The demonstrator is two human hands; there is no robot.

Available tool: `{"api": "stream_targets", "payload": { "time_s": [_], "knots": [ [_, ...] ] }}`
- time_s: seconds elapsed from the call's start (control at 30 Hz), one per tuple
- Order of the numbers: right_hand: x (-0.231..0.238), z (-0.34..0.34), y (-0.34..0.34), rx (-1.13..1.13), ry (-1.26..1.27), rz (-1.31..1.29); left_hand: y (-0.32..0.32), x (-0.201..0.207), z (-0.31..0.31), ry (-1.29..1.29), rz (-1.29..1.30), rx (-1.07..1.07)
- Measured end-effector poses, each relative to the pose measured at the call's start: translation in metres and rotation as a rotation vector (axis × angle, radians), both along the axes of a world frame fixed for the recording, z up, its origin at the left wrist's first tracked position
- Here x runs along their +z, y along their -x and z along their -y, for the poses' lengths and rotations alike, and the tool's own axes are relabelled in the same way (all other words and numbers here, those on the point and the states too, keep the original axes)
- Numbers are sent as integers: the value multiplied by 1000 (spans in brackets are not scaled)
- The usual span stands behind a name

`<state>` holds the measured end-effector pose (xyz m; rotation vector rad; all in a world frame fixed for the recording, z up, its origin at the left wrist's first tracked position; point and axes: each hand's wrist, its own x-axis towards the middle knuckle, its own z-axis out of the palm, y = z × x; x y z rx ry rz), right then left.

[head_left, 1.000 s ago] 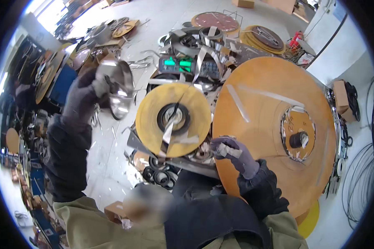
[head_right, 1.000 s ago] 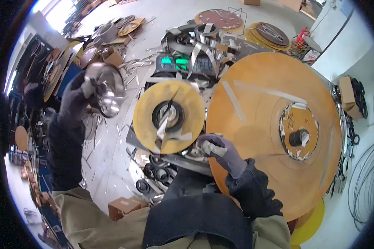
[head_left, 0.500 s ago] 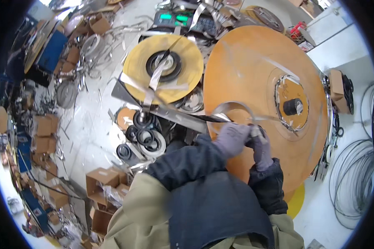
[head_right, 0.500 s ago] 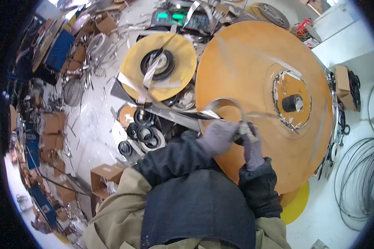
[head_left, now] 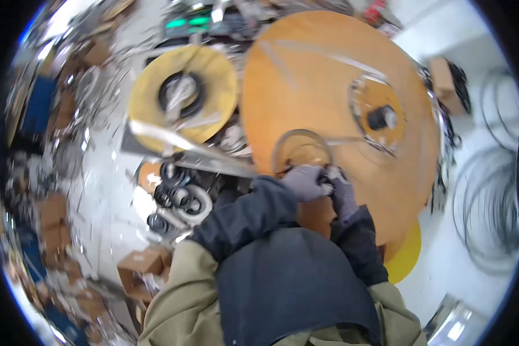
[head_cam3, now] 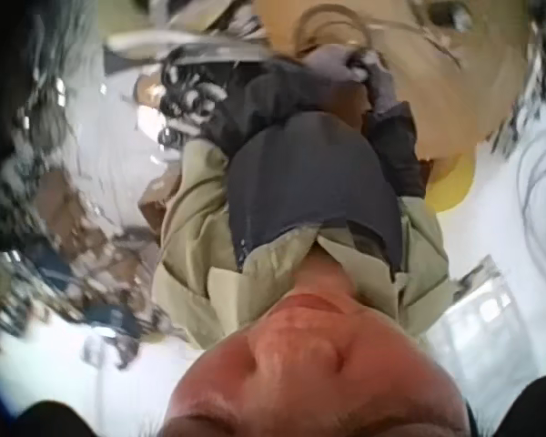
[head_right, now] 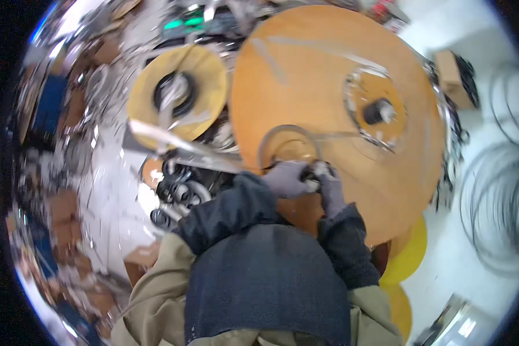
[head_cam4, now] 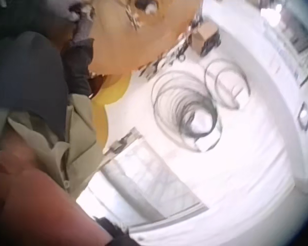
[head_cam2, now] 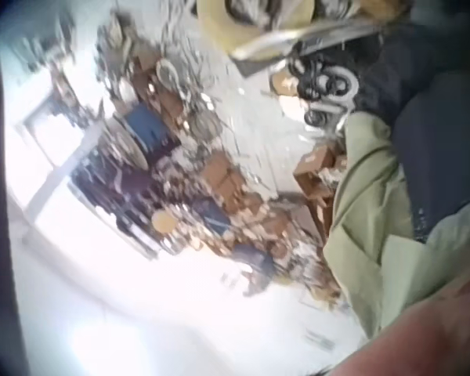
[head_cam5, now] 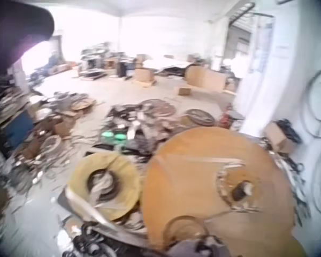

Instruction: The worker is winding thin metal strips onto a rotating spooling machine and adjusting the coils.

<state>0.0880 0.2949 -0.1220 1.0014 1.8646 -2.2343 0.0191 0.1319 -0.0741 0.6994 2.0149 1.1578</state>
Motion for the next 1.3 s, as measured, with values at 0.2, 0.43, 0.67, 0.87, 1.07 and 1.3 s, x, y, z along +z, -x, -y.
{"api": "stream_targets", "payload": {
  "time_s": [0.2, 0.43, 0.67, 0.87, 1.07, 1.3],
  "knots": [
    [0, 5, 7, 73, -93, -118, 14, -44, -1, -178, 365, 101],
    [8, 9, 7, 125, -66, -157, 16, -46, -3, -208, 512, 160],
    [0, 5, 10, 167, -109, -115, 17, -38, -1, -136, 344, 175],
    [2, 8, 15, 205, -324, -215, 17, -42, -3, 21, -58, 100],
    [10, 7, 18, 190, -143, -71, 14, -51, -3, 50, -291, 25],
    [11, 12, 19, 227, 49, -148, 13, -50, -2, 39, -322, 86]
  ]
}}
